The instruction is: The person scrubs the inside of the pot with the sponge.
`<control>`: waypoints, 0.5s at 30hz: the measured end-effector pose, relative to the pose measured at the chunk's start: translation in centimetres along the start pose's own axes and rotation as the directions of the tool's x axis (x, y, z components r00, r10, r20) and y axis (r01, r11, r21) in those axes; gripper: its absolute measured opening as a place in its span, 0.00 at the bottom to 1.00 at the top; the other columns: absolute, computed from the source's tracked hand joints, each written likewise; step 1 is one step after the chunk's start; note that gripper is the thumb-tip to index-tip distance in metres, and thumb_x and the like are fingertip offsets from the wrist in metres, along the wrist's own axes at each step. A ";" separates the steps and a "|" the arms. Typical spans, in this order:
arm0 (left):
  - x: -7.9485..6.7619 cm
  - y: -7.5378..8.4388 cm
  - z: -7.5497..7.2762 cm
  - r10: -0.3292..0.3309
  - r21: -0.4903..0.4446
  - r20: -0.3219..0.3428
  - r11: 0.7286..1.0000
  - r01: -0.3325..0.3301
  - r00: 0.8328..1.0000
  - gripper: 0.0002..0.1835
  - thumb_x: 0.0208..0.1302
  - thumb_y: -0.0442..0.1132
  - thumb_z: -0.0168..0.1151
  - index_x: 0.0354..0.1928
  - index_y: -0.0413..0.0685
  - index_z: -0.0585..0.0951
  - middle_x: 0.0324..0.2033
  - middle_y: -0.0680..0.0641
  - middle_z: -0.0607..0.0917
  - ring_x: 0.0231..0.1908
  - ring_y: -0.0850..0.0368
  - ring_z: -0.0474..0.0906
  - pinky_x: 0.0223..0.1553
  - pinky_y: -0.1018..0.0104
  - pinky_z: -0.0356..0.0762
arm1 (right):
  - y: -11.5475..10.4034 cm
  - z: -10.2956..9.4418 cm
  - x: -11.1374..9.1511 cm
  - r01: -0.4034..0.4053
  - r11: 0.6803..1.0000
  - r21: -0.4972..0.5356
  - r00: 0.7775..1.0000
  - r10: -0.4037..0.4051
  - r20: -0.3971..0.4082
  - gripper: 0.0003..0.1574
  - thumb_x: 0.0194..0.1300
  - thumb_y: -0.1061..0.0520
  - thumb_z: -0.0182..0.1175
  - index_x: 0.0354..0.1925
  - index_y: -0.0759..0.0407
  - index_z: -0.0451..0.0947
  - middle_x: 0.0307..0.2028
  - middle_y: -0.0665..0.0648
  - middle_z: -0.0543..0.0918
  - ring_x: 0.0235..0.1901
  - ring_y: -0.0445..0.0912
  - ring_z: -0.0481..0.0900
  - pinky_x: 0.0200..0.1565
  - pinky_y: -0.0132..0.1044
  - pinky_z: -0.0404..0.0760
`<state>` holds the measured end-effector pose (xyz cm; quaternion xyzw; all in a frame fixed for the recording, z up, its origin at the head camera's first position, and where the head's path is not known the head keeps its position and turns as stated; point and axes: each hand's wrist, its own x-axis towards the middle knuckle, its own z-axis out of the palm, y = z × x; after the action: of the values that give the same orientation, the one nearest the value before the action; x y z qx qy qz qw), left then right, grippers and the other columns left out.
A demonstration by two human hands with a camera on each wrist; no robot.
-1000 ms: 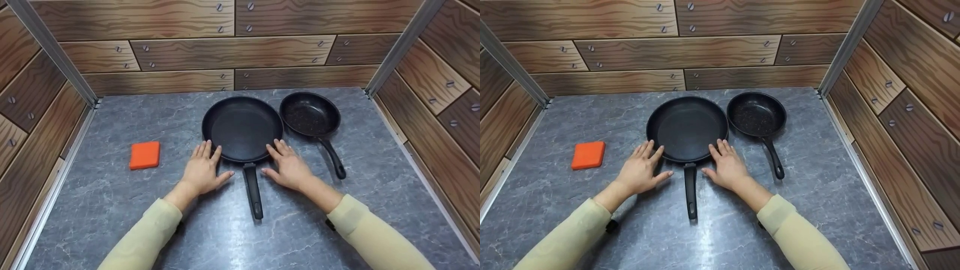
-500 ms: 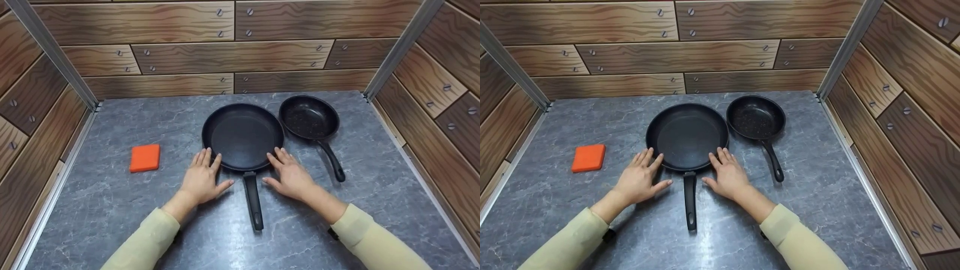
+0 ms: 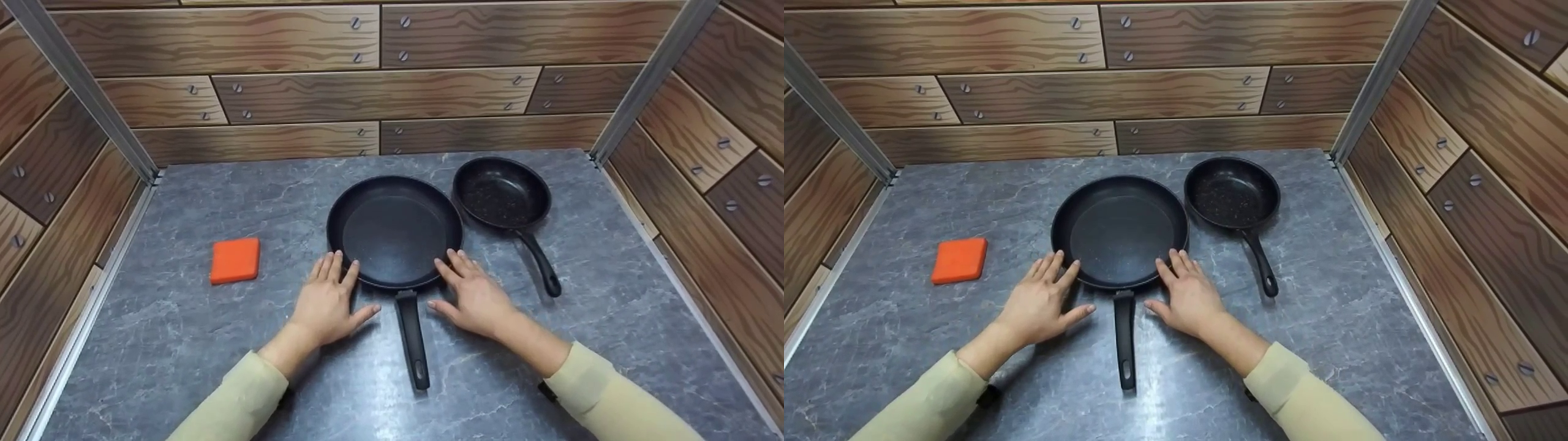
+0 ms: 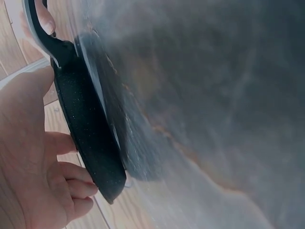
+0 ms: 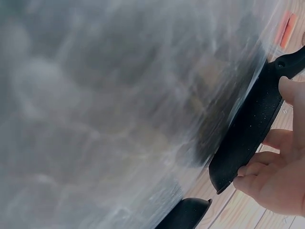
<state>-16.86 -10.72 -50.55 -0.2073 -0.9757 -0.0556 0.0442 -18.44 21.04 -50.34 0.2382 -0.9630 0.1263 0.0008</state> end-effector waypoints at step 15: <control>-0.8 0.2 -0.1 0.003 -0.006 0.025 1.000 -0.002 1.000 0.55 0.70 0.80 0.46 0.80 0.42 0.67 0.78 0.26 0.60 0.78 0.32 0.56 0.79 0.44 0.51 | -0.6 -0.2 -1.1 0.000 1.000 -0.009 1.000 0.000 0.017 0.55 0.71 0.29 0.63 0.81 0.59 0.64 0.80 0.70 0.59 0.79 0.66 0.55 0.75 0.61 0.60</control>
<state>-16.08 -10.89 -50.50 -0.2093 -0.9758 -0.0557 0.0314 -17.24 21.09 -50.02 0.2393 -0.9635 0.1199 -0.0061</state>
